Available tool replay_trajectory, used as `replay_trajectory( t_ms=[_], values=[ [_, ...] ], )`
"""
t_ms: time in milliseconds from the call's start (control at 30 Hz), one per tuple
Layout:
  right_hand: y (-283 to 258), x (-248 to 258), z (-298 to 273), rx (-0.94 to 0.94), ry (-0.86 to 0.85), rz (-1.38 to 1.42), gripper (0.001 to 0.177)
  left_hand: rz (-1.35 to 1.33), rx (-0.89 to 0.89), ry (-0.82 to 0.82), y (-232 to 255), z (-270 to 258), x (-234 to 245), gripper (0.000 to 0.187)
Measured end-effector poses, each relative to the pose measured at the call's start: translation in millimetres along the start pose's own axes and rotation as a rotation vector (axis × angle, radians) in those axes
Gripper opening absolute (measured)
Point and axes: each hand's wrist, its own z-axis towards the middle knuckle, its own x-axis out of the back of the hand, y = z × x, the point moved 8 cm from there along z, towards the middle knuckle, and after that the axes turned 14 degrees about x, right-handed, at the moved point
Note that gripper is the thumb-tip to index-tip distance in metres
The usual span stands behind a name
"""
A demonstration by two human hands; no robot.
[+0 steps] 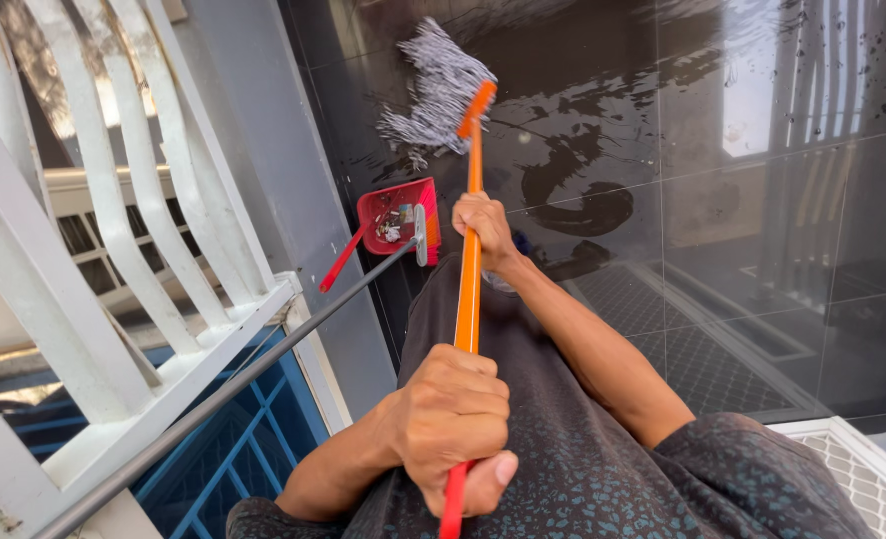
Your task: The person cleans a dark-tiled floor using a mop, pushing and pulling it across the wet surface.
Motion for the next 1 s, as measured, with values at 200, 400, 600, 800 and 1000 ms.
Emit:
replay_trajectory(
  t_ms=[200, 400, 600, 800, 1000],
  values=[
    [-4.0, 56.5, -65.1, -0.119, 0.109, -0.134, 0.028, -0.197, 0.056, -0.086, -21.0, 20.7, -13.0, 0.031],
    [16.4, 95.6, -186.0, -0.263, 0.123, -0.398, 0.025, -0.474, 0.152, 0.109, -102.5, 23.0, -29.1, 0.029],
    [18.1, 140.6, -236.6, -0.477, 0.318, -0.601, 0.033, -0.428, 0.275, -0.062, -123.3, 32.4, -71.9, 0.029],
    [11.8, 118.9, -121.7, -0.351, 0.524, -0.304, 0.034, -0.186, 0.204, -0.195, -33.8, 54.0, -60.4, 0.02],
    [22.0, 72.7, -46.5, -0.317, 0.431, -0.125, 0.036, 0.069, 0.17, -0.147, -2.6, 50.6, -62.3, 0.025]
  ],
)
